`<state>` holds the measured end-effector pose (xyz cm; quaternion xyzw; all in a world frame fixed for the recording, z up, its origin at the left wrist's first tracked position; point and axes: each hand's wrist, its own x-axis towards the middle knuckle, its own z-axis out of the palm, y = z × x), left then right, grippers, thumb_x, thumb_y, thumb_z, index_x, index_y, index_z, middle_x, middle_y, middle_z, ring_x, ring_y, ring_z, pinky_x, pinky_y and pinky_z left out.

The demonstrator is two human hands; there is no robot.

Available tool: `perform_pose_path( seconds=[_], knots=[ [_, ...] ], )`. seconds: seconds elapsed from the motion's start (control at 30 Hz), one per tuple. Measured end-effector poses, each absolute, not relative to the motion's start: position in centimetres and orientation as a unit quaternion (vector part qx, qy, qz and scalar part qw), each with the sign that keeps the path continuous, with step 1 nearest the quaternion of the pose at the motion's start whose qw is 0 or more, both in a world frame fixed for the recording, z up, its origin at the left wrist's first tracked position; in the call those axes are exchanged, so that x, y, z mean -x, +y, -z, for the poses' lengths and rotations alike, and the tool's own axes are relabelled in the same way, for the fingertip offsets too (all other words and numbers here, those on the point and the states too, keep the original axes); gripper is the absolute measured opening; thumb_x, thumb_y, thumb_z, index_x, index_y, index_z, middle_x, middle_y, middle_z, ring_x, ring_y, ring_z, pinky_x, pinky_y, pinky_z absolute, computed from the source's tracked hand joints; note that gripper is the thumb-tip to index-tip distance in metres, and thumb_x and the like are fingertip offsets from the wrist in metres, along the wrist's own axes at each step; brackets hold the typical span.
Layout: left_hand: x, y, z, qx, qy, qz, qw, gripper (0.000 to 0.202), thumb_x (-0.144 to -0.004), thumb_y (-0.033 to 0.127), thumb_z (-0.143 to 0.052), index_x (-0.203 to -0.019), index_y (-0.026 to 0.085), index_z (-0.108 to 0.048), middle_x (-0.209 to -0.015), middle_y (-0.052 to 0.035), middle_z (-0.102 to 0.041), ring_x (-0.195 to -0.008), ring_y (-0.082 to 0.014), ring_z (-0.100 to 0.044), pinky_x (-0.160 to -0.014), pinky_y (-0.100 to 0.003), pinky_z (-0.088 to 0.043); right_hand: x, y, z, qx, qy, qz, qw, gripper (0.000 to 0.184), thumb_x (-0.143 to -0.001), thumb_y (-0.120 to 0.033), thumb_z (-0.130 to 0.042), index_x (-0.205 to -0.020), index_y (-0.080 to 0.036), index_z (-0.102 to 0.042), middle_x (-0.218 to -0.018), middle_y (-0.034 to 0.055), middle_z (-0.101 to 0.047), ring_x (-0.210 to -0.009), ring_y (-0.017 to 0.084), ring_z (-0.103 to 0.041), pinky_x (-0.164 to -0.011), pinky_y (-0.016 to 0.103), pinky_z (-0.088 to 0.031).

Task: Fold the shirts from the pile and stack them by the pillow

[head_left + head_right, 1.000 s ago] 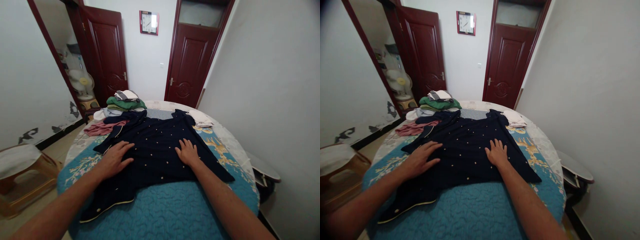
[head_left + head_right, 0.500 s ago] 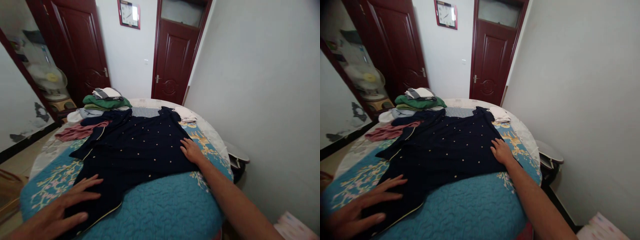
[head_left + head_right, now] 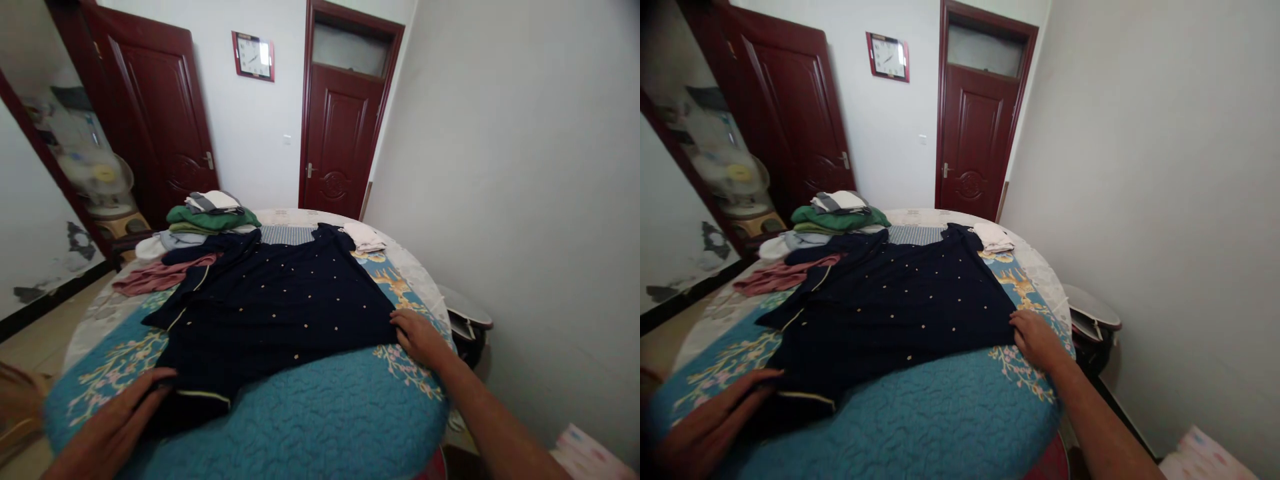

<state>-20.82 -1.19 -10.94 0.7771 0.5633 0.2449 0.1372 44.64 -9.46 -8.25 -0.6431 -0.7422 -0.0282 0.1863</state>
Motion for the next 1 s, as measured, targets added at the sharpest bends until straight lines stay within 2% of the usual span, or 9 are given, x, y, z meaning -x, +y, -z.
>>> perform_pose_path(
  seconds=[0.13, 0.2, 0.3, 0.4, 0.53, 0.6, 0.67, 0.83, 1.0],
  knots=[
    [19.1, -0.1, 7.2, -0.76, 0.566, -0.279, 0.155, 0.041, -0.095, 0.056, -0.044, -0.119, 0.031, -0.065, -0.12, -0.0027, -0.075, -0.116, -0.0292, -0.07, -0.102, -0.042, -0.057, -45.9, -10.2, 8.7, 0.605, -0.773, 0.004, 0.188, 0.05, -0.079, -0.019, -0.057, -0.127, -0.021, -0.071, -0.145, 0.0109, -0.061, -0.136, 0.029, -0.055, -0.121, 0.05, -0.038],
    [18.0, -0.4, 6.3, -0.773, 0.557, -0.265, 0.15, 0.042, -0.097, 0.055, -0.044, -0.12, 0.027, -0.066, -0.115, -0.0048, -0.076, -0.107, -0.0267, -0.072, -0.096, -0.038, -0.059, -46.7, -10.7, 9.3, 0.597, -0.781, -0.001, 0.183, 0.057, -0.076, -0.018, -0.058, -0.132, -0.023, -0.069, -0.149, 0.0093, -0.058, -0.139, 0.03, -0.052, -0.122, 0.05, -0.037],
    [17.4, -1.8, 6.4, -0.821, 0.5, -0.232, 0.148, 0.049, -0.091, 0.06, -0.059, -0.129, 0.03, -0.066, -0.122, -0.0051, -0.074, -0.109, -0.0262, -0.072, -0.095, -0.034, -0.058, -47.5, -10.5, 10.3, 0.613, -0.766, 0.019, 0.193, 0.048, -0.078, -0.017, -0.056, -0.123, -0.024, -0.073, -0.141, 0.009, -0.064, -0.132, 0.03, -0.059, -0.118, 0.05, -0.042],
    [18.6, -3.0, 7.2, -0.879, 0.418, -0.195, 0.124, 0.057, -0.082, 0.056, -0.074, -0.135, 0.037, -0.065, -0.138, -0.0026, -0.069, -0.124, -0.0276, -0.065, -0.107, -0.033, -0.052, -47.4, -9.4, 11.2, 0.63, -0.743, 0.027, 0.225, 0.035, -0.082, -0.021, -0.055, -0.111, -0.023, -0.075, -0.129, 0.0095, -0.071, -0.122, 0.029, -0.065, -0.113, 0.05, -0.047],
    [20.5, -2.4, 8.0, -0.898, 0.392, -0.181, 0.087, 0.033, -0.092, 0.036, -0.062, -0.124, 0.039, -0.071, -0.133, 0.0006, -0.072, -0.122, -0.0233, -0.067, -0.108, -0.03, -0.051, -46.5, -7.6, 10.7, 0.648, -0.69, -0.016, 0.323, 0.028, -0.082, -0.03, -0.057, -0.103, -0.024, -0.075, -0.122, 0.0077, -0.074, -0.127, 0.031, -0.062, -0.118, 0.053, -0.041],
    [20.4, -1.3, 7.9, -0.877, 0.426, -0.202, 0.097, 0.029, -0.092, 0.032, -0.056, -0.117, 0.033, -0.072, -0.121, -0.002, -0.076, -0.11, -0.0237, -0.071, -0.098, -0.031, -0.056, -46.0, -6.6, 9.6, 0.658, -0.64, -0.078, 0.39, 0.026, -0.083, -0.036, -0.058, -0.098, -0.026, -0.076, -0.126, 0.0052, -0.074, -0.136, 0.032, -0.056, -0.122, 0.053, -0.035],
    [19.7, -0.1, 6.9, -0.842, 0.479, -0.214, 0.125, 0.028, -0.092, 0.033, -0.05, -0.113, 0.028, -0.069, -0.108, -0.0041, -0.077, -0.097, -0.0238, -0.072, -0.088, -0.033, -0.057, -45.4, -5.4, 8.4, 0.663, -0.566, -0.146, 0.468, 0.025, -0.084, -0.039, -0.059, -0.096, -0.026, -0.077, -0.126, 0.0041, -0.074, -0.134, 0.031, -0.058, -0.121, 0.051, -0.036],
    [17.9, 2.0, 2.0, -0.774, 0.556, -0.244, 0.178, 0.035, -0.092, 0.045, -0.042, -0.108, 0.023, -0.064, -0.085, -0.003, -0.07, -0.079, -0.0237, -0.066, -0.075, -0.034, -0.052, -44.3, -3.2, 6.5, 0.569, -0.388, -0.271, 0.673, 0.026, -0.072, -0.042, -0.074, -0.091, -0.025, -0.074, -0.093, 0.0025, -0.076, -0.092, 0.025, -0.071, -0.086, 0.037, -0.059],
    [19.0, 0.5, -1.0, -0.773, 0.555, -0.225, 0.209, 0.039, -0.084, 0.06, -0.052, -0.089, 0.027, -0.07, -0.08, -0.0023, -0.07, -0.076, -0.0237, -0.064, -0.072, -0.032, -0.05, -45.4, -5.2, 5.7, 0.56, -0.415, -0.284, 0.659, 0.029, -0.072, -0.043, -0.079, -0.094, -0.024, -0.074, -0.09, 0.0012, -0.074, -0.082, 0.02, -0.068, -0.074, 0.029, -0.056]
  ],
)
